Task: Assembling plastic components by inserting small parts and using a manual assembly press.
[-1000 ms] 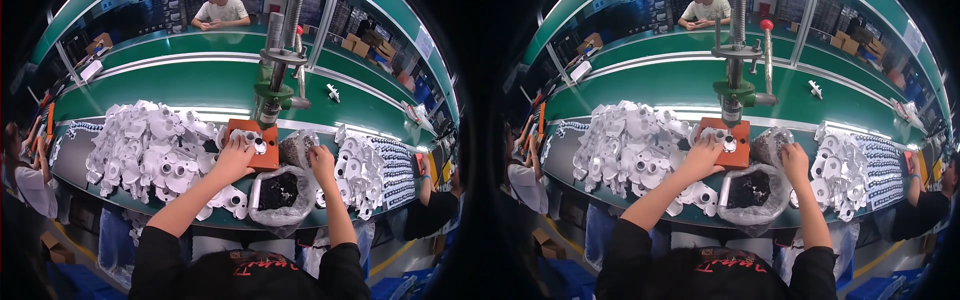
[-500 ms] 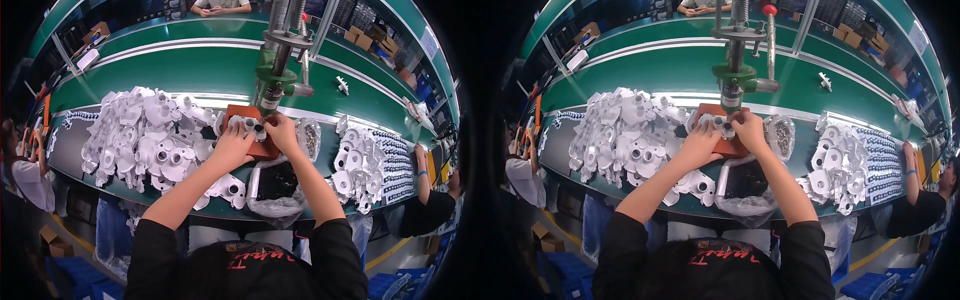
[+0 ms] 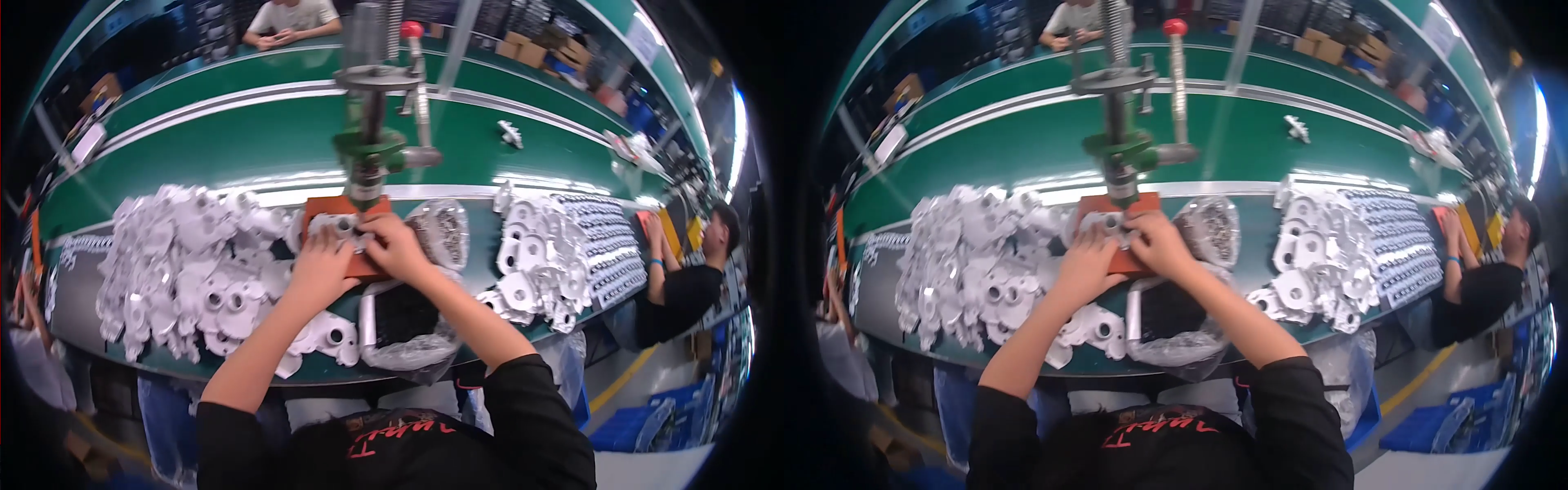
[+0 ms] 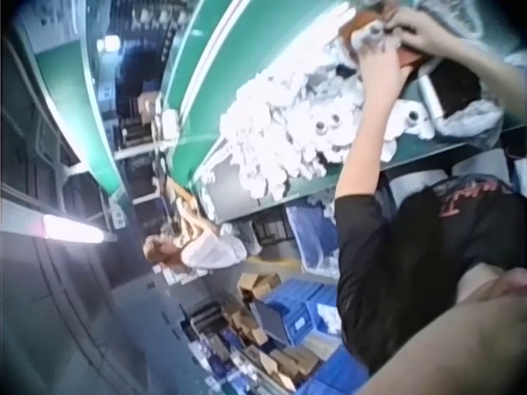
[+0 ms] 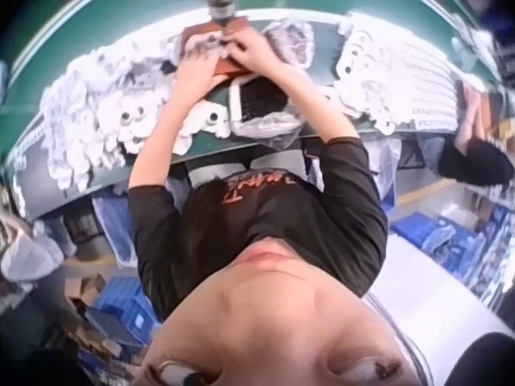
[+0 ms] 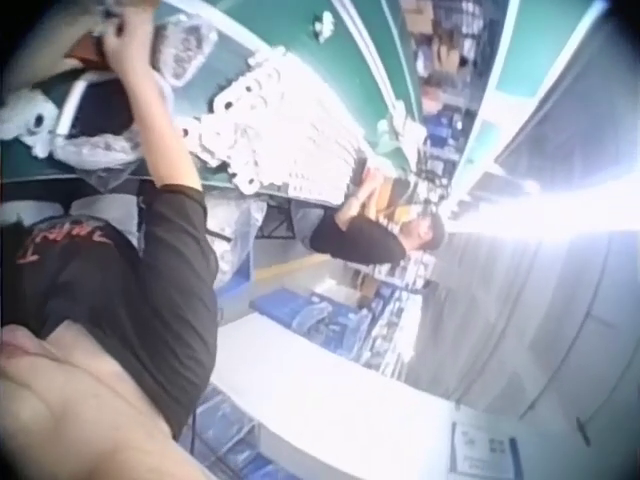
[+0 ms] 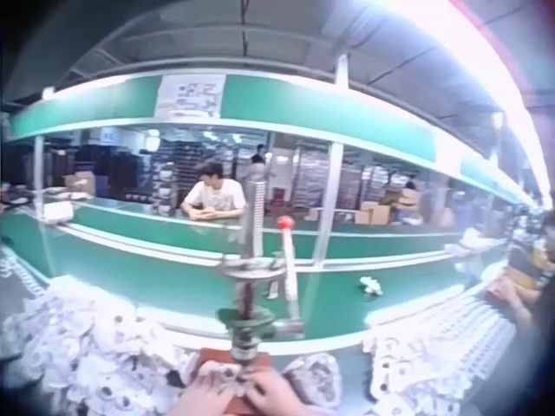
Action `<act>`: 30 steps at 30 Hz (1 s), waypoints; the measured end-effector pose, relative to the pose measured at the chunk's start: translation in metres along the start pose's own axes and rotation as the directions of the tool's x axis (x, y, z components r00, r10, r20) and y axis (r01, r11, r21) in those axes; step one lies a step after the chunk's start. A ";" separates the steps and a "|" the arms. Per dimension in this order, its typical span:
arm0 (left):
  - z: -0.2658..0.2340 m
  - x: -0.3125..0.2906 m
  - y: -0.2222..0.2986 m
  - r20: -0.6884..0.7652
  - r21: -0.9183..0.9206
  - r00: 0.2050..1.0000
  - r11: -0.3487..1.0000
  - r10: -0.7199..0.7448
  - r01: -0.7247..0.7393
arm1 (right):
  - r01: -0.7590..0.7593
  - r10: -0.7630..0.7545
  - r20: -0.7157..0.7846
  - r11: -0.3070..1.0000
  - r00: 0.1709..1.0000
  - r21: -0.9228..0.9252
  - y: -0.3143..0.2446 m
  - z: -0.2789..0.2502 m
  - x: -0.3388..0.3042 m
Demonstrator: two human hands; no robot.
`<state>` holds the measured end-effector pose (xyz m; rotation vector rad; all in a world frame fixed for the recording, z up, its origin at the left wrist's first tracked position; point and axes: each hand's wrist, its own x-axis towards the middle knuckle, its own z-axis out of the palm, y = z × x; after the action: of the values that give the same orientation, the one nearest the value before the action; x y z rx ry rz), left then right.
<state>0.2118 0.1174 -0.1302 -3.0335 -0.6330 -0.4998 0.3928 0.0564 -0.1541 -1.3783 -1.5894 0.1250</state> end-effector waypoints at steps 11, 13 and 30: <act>-0.011 0.002 0.003 0.053 -0.030 0.998 0.999 -0.016 0.017 | -0.165 0.155 -0.165 0.985 0.974 -0.050 -0.018 -0.054 -0.009; -0.010 -0.002 -0.001 0.035 -0.017 0.999 1.000 -0.022 0.023 | -0.141 0.163 -0.310 0.986 0.937 0.092 -0.015 -0.090 0.034; 0.003 -0.003 -0.013 -0.052 0.040 0.998 0.999 0.027 -0.024 | 0.322 -0.183 0.569 0.934 0.802 -0.153 -0.132 -0.127 0.037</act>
<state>0.2048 0.1286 -0.1348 -2.9771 -0.5937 -0.5581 0.3960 -0.0231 0.0148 -1.3658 -2.3285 0.1781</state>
